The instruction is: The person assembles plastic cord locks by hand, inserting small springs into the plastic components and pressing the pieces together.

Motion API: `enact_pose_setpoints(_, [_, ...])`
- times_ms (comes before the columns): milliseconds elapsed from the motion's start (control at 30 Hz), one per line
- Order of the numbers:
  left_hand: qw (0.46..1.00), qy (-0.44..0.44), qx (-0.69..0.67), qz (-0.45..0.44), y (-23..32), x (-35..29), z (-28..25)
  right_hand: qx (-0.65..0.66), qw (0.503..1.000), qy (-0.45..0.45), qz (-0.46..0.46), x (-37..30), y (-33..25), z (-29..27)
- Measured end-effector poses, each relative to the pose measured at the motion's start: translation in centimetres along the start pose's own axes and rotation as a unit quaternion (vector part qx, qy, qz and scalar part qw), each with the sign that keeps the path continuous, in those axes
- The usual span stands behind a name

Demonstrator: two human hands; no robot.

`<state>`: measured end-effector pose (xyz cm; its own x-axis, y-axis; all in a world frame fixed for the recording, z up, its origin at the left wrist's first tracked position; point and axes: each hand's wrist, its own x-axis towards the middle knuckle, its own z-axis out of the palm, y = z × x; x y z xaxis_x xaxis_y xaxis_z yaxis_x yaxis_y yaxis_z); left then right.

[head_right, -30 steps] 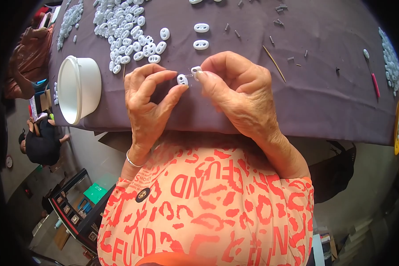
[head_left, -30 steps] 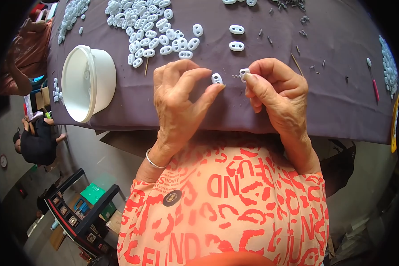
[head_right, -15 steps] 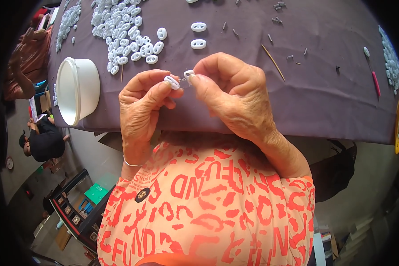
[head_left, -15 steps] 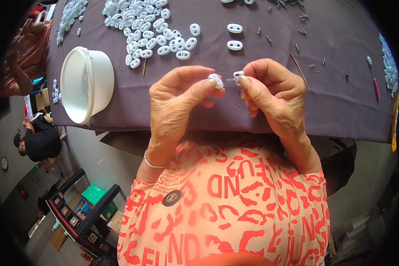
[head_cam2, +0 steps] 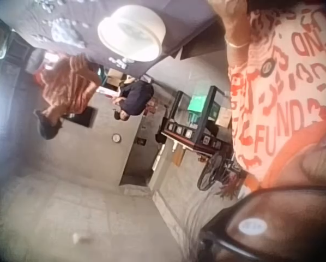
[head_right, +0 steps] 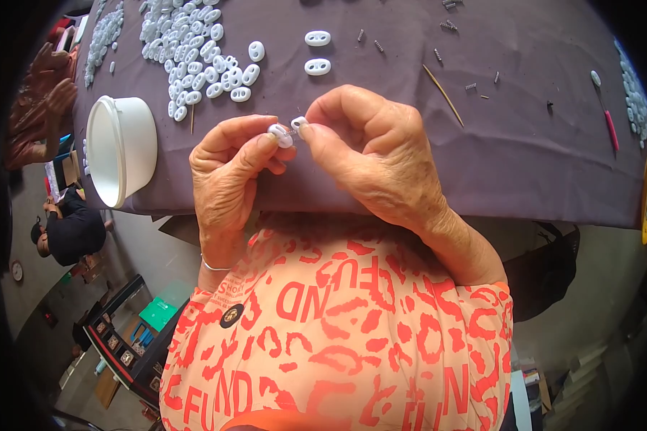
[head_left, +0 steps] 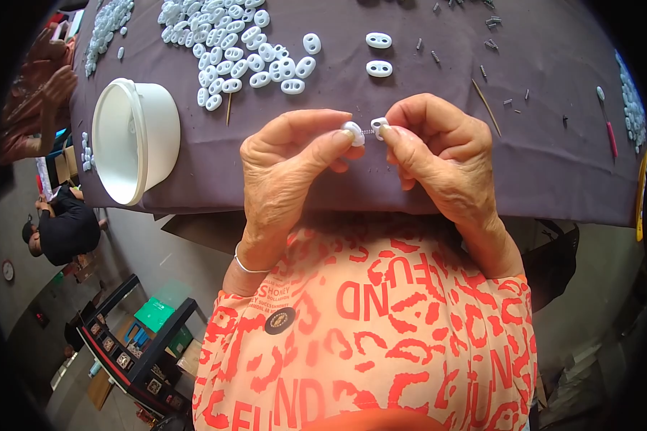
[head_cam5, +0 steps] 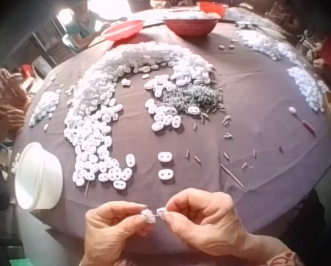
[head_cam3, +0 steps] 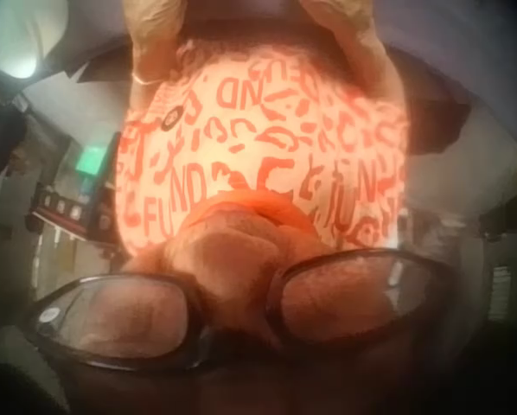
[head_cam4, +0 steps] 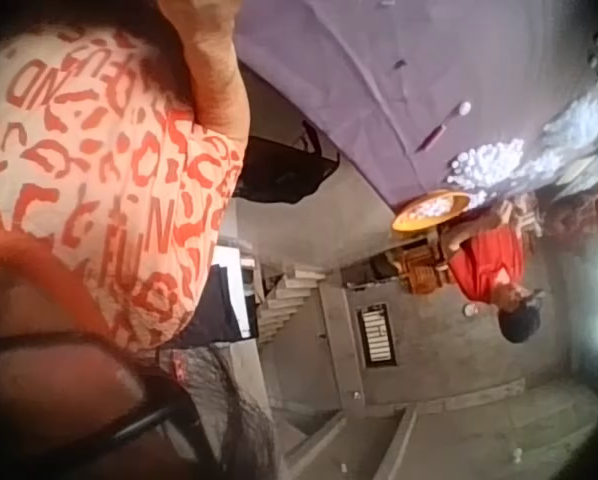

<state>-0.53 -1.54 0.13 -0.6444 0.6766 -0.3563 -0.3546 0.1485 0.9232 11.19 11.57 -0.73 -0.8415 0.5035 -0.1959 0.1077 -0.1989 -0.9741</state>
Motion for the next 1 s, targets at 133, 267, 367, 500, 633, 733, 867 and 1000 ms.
enact_pose_setpoints(133, [1.0,0.0,0.007,-0.001,0.03,-0.08,0.09,0.005,1.0,0.006,-0.006,-0.05,0.02,0.09])
enact_pose_setpoints(267, [1.0,-0.009,0.003,-0.007,0.15,-0.18,-0.18,-0.024,1.0,-0.003,-0.012,-0.01,0.13,-0.03])
enact_pose_setpoints(367, [1.0,-0.009,-0.002,-0.006,0.07,-0.01,-0.25,-0.023,1.0,-0.012,-0.01,0.12,0.19,-0.12])
enact_pose_setpoints(500, [1.0,-0.011,-0.001,-0.005,0.01,-0.07,-0.19,-0.023,1.0,-0.012,-0.009,0.06,0.26,-0.15])
enact_pose_setpoints(633, [1.0,-0.008,0.005,0.006,-0.11,-0.11,-0.21,-0.03,0.999,-0.016,-0.008,-0.01,0.12,-0.03])
enact_pose_setpoints(733, [1.0,-0.008,0.0,-0.001,0.06,-0.22,-0.18,-0.036,0.999,-0.016,-0.018,0.05,0.11,0.15])
enact_pose_setpoints(867, [1.0,-0.016,-0.007,0.002,-0.04,-0.11,-0.21,-0.05,0.998,-0.018,-0.027,0.15,0.12,0.27])
enact_pose_setpoints(1000, [1.0,-0.012,-0.009,0.001,-0.01,-0.21,-0.16,-0.063,0.997,-0.027,-0.04,0.28,0.02,0.38])
